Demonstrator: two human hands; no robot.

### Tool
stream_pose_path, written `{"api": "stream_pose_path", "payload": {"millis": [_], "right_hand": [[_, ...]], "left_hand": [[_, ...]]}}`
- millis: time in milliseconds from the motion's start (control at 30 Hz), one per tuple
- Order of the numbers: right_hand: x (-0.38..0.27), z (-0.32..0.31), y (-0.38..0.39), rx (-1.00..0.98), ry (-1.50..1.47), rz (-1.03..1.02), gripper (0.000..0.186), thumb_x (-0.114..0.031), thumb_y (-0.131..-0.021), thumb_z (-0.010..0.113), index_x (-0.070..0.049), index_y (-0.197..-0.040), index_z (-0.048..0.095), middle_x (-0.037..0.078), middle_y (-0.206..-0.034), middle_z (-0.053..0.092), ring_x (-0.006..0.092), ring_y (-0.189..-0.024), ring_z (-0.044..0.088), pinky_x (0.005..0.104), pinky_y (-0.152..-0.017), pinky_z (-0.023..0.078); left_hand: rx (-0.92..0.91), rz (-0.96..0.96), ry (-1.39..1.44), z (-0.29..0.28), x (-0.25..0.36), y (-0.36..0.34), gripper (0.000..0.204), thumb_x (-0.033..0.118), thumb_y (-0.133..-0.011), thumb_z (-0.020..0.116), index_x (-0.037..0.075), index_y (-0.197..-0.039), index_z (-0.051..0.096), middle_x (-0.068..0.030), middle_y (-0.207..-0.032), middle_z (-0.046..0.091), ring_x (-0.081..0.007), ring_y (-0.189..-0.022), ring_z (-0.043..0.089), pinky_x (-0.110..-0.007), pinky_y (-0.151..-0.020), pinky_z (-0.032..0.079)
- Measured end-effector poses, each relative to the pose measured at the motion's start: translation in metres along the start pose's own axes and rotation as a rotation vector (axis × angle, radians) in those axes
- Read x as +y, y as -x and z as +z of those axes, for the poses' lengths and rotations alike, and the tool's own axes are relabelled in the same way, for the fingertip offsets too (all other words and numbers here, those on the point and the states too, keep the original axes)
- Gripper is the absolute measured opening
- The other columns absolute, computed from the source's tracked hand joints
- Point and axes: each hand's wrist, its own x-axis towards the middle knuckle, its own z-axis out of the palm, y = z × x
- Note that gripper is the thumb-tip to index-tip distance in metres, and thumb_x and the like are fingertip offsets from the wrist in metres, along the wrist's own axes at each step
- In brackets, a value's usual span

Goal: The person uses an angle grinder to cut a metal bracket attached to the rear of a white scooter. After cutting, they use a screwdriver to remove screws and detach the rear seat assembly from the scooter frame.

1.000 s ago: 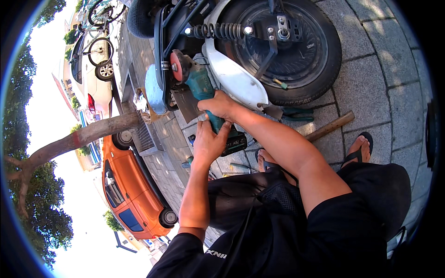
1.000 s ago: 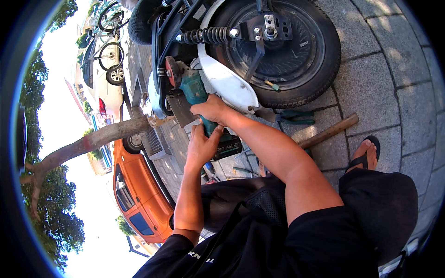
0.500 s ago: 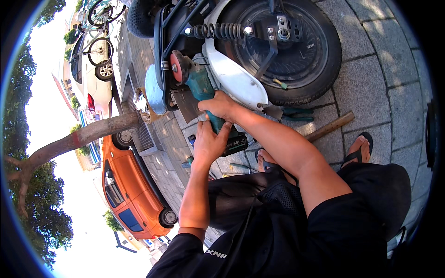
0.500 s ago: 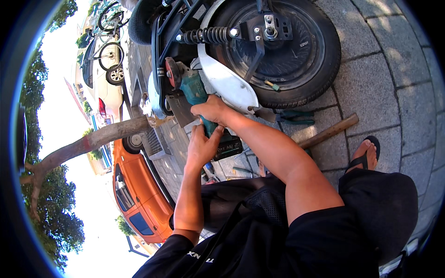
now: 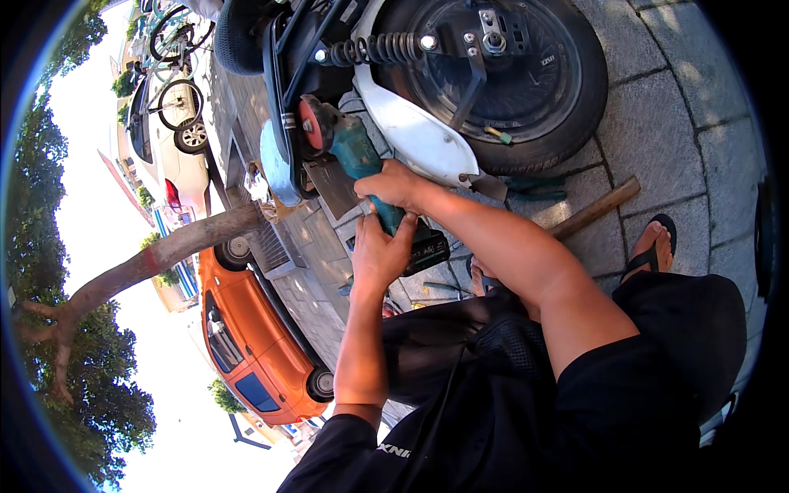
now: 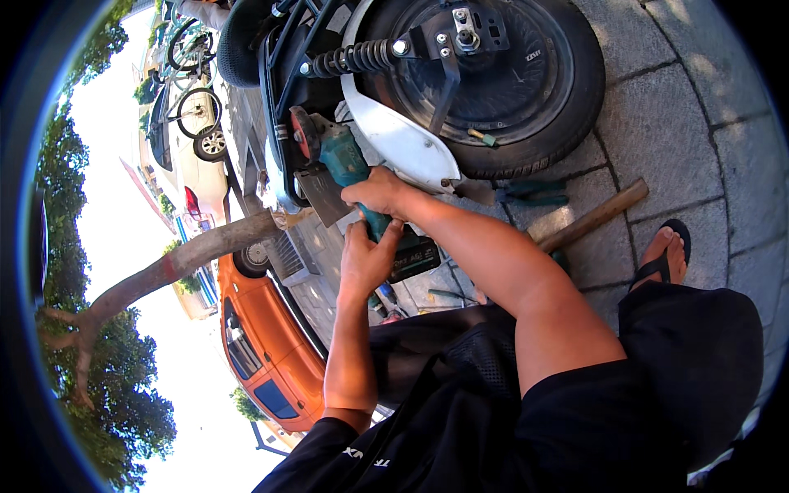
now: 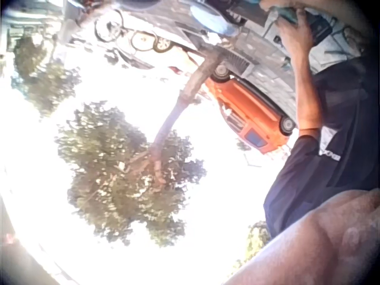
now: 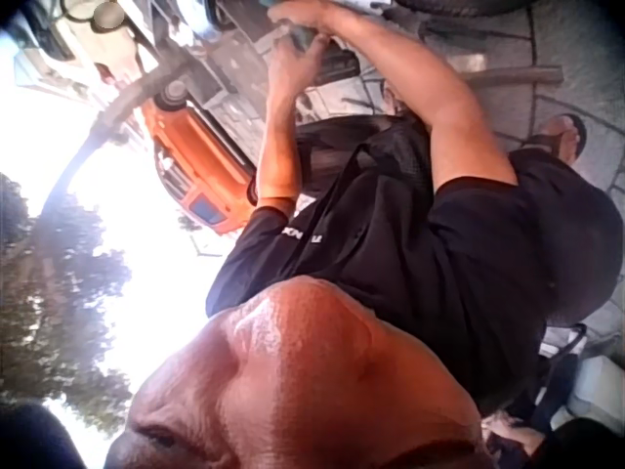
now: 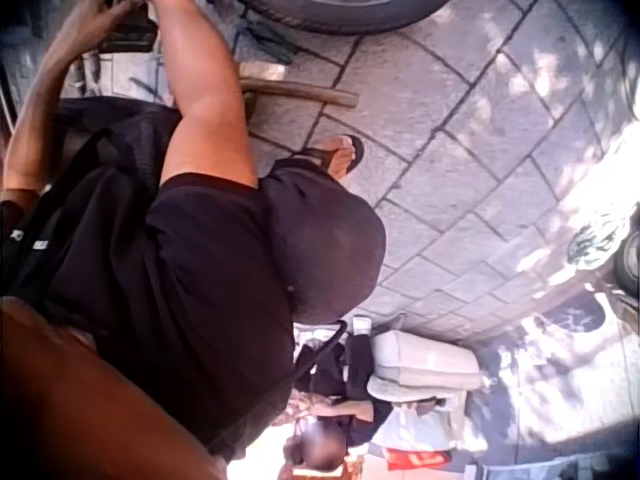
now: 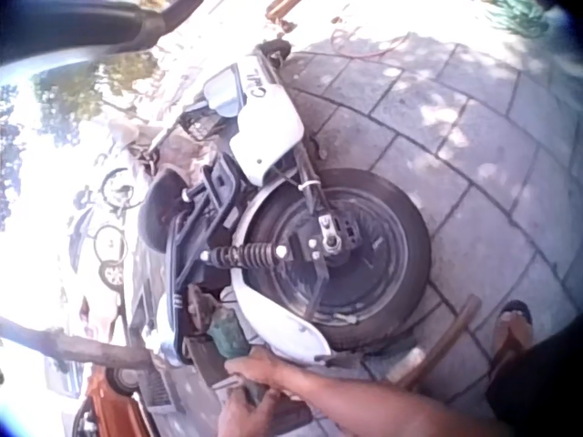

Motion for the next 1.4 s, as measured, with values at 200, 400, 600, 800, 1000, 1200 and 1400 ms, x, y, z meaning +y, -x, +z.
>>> {"api": "stream_pose_path", "payload": {"millis": [200, 400, 600, 800, 1000, 1200, 1400], "right_hand": [[-0.002, -0.001, -0.001, -0.025, 0.001, 0.005, 0.014, -0.016, -0.079, 0.077, -0.005, -0.083, 0.070, 0.004, -0.076, 0.067, 0.0151, -0.065, 0.064, 0.0331, -0.062, 0.053], [-0.008, -0.001, 0.003, -0.029, 0.018, -0.001, 0.015, -0.018, -0.079, 0.078, -0.005, -0.083, 0.070, 0.004, -0.077, 0.068, 0.0158, -0.066, 0.065, 0.0334, -0.063, 0.053], [0.000, -0.001, -0.006, -0.006, 0.035, -0.024, 0.016, -0.019, -0.077, 0.078, -0.005, -0.082, 0.073, 0.006, -0.077, 0.069, 0.0173, -0.068, 0.066, 0.0350, -0.066, 0.055], [0.000, -0.002, -0.006, -0.010, 0.039, -0.025, 0.017, -0.019, -0.079, 0.078, -0.003, -0.083, 0.072, 0.005, -0.080, 0.070, 0.0160, -0.070, 0.066, 0.0334, -0.066, 0.054], [-0.005, -0.002, -0.003, -0.020, 0.046, -0.017, 0.017, -0.020, -0.078, 0.079, -0.005, -0.083, 0.072, 0.005, -0.079, 0.070, 0.0169, -0.069, 0.066, 0.0347, -0.067, 0.055], [-0.005, -0.001, -0.004, -0.005, 0.054, -0.036, 0.018, -0.021, -0.079, 0.078, -0.005, -0.086, 0.073, 0.005, -0.080, 0.071, 0.0161, -0.071, 0.066, 0.0333, -0.068, 0.055], [-0.006, -0.001, -0.003, -0.034, 0.008, -0.024, 0.018, -0.021, -0.079, 0.079, -0.006, -0.086, 0.074, 0.004, -0.080, 0.070, 0.0151, -0.071, 0.065, 0.0329, -0.068, 0.054]], "left_hand": [[0.004, -0.015, -0.013, -0.001, 0.002, -0.001, 0.074, 0.056, -0.098, 0.074, -0.010, -0.130, 0.061, -0.0288, -0.132, 0.063, -0.0466, -0.126, 0.063, -0.049, -0.107, 0.049], [0.026, -0.003, -0.022, 0.003, -0.004, -0.003, 0.073, 0.057, -0.098, 0.075, -0.009, -0.126, 0.062, -0.0270, -0.128, 0.063, -0.0460, -0.119, 0.065, -0.049, -0.101, 0.051], [0.025, 0.003, -0.031, 0.003, -0.004, -0.004, 0.069, 0.055, -0.098, 0.074, -0.008, -0.124, 0.062, -0.0263, -0.126, 0.063, -0.0464, -0.119, 0.065, -0.049, -0.101, 0.051], [0.021, -0.003, -0.032, 0.003, -0.002, -0.003, 0.069, 0.055, -0.099, 0.074, -0.008, -0.126, 0.062, -0.0276, -0.128, 0.063, -0.0476, -0.122, 0.064, -0.051, -0.103, 0.050], [0.030, 0.013, -0.023, 0.004, -0.005, -0.005, 0.071, 0.055, -0.099, 0.074, -0.009, -0.128, 0.062, -0.0283, -0.129, 0.063, -0.0475, -0.121, 0.064, -0.050, -0.103, 0.050], [0.015, 0.003, -0.021, 0.003, -0.005, -0.007, 0.070, 0.054, -0.099, 0.074, -0.009, -0.128, 0.062, -0.0278, -0.127, 0.063, -0.0469, -0.121, 0.064, -0.050, -0.103, 0.050], [0.026, 0.034, -0.015, 0.003, -0.006, -0.008, 0.069, 0.053, -0.099, 0.075, -0.009, -0.127, 0.062, -0.0278, -0.126, 0.062, -0.0476, -0.120, 0.064, -0.050, -0.103, 0.050]]}}
